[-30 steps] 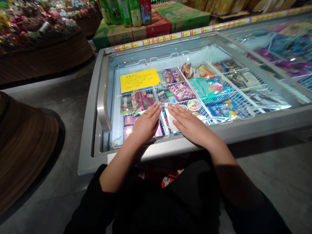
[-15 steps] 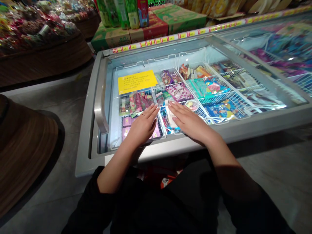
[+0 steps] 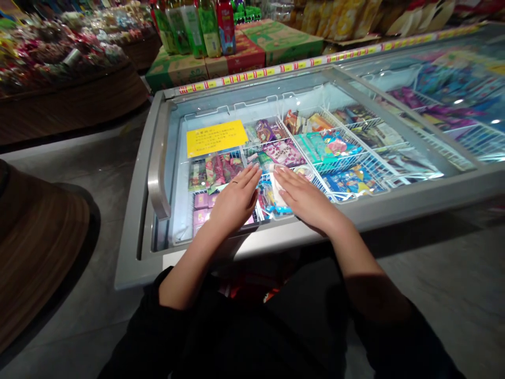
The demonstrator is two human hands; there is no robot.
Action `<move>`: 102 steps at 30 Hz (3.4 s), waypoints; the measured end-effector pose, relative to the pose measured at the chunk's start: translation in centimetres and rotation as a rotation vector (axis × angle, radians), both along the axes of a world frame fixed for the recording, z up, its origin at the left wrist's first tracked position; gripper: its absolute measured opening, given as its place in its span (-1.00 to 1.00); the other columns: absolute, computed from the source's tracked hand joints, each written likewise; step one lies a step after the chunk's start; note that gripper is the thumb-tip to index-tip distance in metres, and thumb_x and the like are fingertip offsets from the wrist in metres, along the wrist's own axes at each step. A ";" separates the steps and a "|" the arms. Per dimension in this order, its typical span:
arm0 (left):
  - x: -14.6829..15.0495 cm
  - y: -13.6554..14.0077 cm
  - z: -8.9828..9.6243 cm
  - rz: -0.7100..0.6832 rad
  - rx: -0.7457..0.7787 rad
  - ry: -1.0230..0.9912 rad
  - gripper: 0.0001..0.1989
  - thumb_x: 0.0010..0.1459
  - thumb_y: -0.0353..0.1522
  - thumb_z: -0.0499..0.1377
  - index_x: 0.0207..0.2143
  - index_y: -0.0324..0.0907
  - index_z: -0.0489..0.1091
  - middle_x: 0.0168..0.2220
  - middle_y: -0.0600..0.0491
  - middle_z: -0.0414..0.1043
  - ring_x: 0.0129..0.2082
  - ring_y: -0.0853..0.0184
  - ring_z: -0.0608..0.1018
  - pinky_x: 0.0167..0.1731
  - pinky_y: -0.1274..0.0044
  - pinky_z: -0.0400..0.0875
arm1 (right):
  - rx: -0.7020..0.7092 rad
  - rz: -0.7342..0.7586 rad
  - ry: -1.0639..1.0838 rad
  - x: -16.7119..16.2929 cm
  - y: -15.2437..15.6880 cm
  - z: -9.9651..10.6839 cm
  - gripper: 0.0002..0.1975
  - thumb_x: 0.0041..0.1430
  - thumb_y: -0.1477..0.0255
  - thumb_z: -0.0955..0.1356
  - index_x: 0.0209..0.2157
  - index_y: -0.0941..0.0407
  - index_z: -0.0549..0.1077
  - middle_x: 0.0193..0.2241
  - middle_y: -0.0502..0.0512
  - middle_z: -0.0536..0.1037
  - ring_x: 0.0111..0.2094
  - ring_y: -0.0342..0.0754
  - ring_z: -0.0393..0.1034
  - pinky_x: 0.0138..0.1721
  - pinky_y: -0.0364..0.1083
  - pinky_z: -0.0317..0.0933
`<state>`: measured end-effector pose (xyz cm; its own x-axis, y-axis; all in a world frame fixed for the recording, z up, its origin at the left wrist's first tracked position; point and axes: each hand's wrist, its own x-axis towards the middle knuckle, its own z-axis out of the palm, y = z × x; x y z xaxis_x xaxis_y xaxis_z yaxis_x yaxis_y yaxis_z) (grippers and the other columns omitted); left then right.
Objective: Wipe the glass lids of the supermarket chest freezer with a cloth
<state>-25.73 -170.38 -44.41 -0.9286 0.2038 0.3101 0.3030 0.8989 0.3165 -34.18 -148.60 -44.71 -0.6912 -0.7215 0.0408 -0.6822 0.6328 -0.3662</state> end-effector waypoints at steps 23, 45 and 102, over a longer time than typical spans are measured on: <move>-1.4 2.4 -1.1 -0.072 0.014 -0.062 -0.48 0.50 -0.37 -0.06 0.44 -0.24 0.17 0.49 -0.18 0.15 0.52 0.16 0.15 0.46 0.21 0.19 | 0.061 0.024 -0.034 -1.6 6.4 0.7 -0.39 0.52 0.26 0.09 0.53 -0.07 0.06 0.53 -0.03 0.05 0.53 0.05 -0.10 0.52 0.23 -0.16; -2.3 4.1 -0.8 -0.092 -0.066 -0.033 -0.48 0.49 -0.40 -0.04 0.44 -0.27 0.19 0.47 -0.19 0.18 0.51 0.12 0.19 0.43 0.19 0.25 | 0.027 -0.155 0.069 -4.8 5.7 -0.4 -0.38 0.49 0.36 0.12 0.51 0.07 0.11 0.52 0.10 0.09 0.53 0.07 -0.10 0.53 0.22 -0.16; -4.8 8.7 -0.4 -0.047 -0.300 -0.076 -0.36 0.54 -0.15 -0.04 0.49 -0.35 0.09 0.50 -0.19 0.09 0.52 0.14 0.17 0.46 0.32 0.13 | -0.083 -0.131 -0.043 -5.8 12.1 0.6 -0.47 0.52 0.28 0.13 0.44 -0.19 0.26 0.47 -0.09 0.20 0.52 0.07 -0.04 0.51 0.32 -0.16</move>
